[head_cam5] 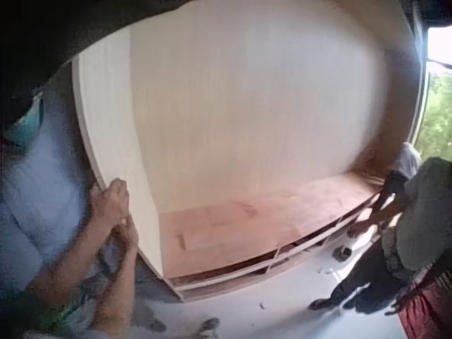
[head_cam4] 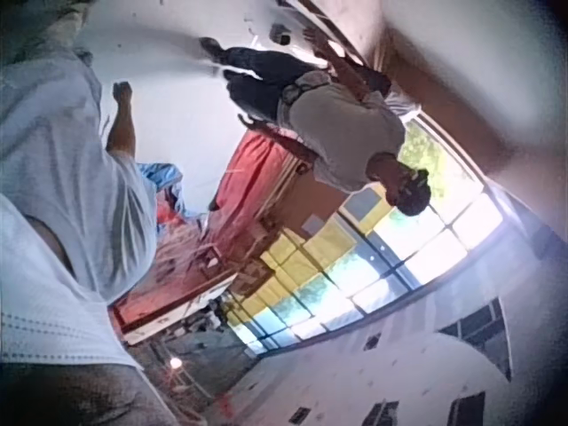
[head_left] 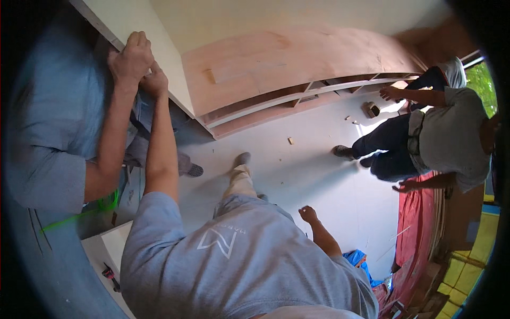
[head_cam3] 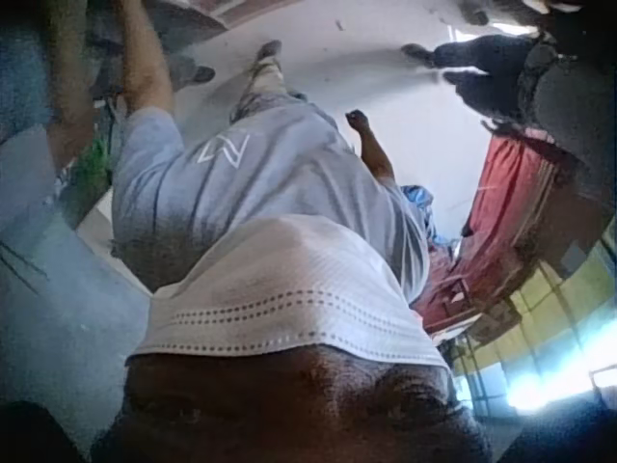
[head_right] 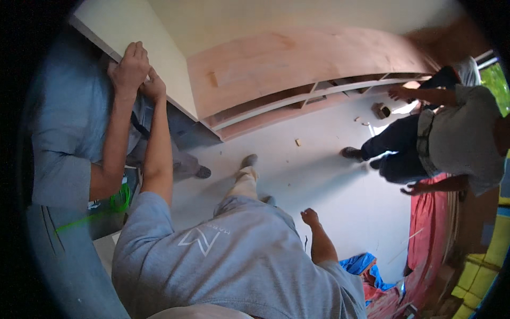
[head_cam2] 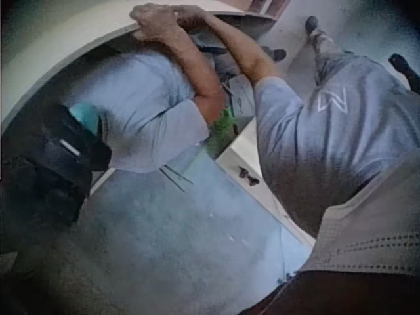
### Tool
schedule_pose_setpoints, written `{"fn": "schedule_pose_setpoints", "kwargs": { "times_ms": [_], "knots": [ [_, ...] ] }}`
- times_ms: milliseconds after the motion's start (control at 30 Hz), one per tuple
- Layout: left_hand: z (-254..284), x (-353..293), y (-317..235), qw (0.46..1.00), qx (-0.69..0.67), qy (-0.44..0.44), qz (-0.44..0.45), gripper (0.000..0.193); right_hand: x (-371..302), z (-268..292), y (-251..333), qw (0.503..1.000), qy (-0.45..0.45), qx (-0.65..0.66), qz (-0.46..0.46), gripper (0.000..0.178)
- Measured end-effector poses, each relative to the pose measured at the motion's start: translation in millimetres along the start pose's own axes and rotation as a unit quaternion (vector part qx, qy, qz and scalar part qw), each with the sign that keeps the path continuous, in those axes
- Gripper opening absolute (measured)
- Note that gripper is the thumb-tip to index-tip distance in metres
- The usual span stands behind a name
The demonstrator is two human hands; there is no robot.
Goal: The person assists others in positioning a wooden cabinet along a wall, checks alignment using an L-square ruler, and installs a trim strip onto the cabinet edge by pressing it by hand and tapping it with a rubber mallet.
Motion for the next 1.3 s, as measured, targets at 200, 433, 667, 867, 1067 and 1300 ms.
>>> {"fn": "schedule_pose_setpoints", "kwargs": {
  "times_ms": [200,433,667,867,1067,1300],
  "knots": [
    [-1.9,0.8,6.7,0.999,0.016,-0.021,0.048,0.050,26.3,7.8,11.4,0.998,0.026,-0.043,0.030,0.036],
    [-36.8,2.5,33.3,0.996,0.080,0.021,0.013,0.053,115.5,15.4,137.9,0.976,-0.044,-0.082,0.196,0.030],
    [-30.7,7.0,45.9,0.987,0.128,0.049,0.088,0.038,91.0,70.6,260.5,0.986,0.046,0.069,0.144,0.036],
    [-31.5,-0.3,61.5,0.980,0.156,0.039,0.119,0.044,78.8,53.7,217.4,0.990,0.088,-0.042,0.100,0.037],
    [-35.7,-6.5,46.6,0.990,0.090,0.057,0.089,0.058,56.8,37.0,118.5,0.998,0.030,0.042,0.024,0.033],
    [-24.0,1.2,45.0,0.985,0.093,0.081,0.122,0.067,31.7,7.5,60.1,0.998,0.048,0.006,-0.038,0.033]
  ]
}}
Point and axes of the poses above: each hand's wrist, its own x-axis towards the middle knuckle, its own z-axis out of the back of the hand, y = z × x, the point moved 3 cm from there along x, towards the middle knuckle, and after that the axes turned 13 degrees about -z, right-handed, at the moved point
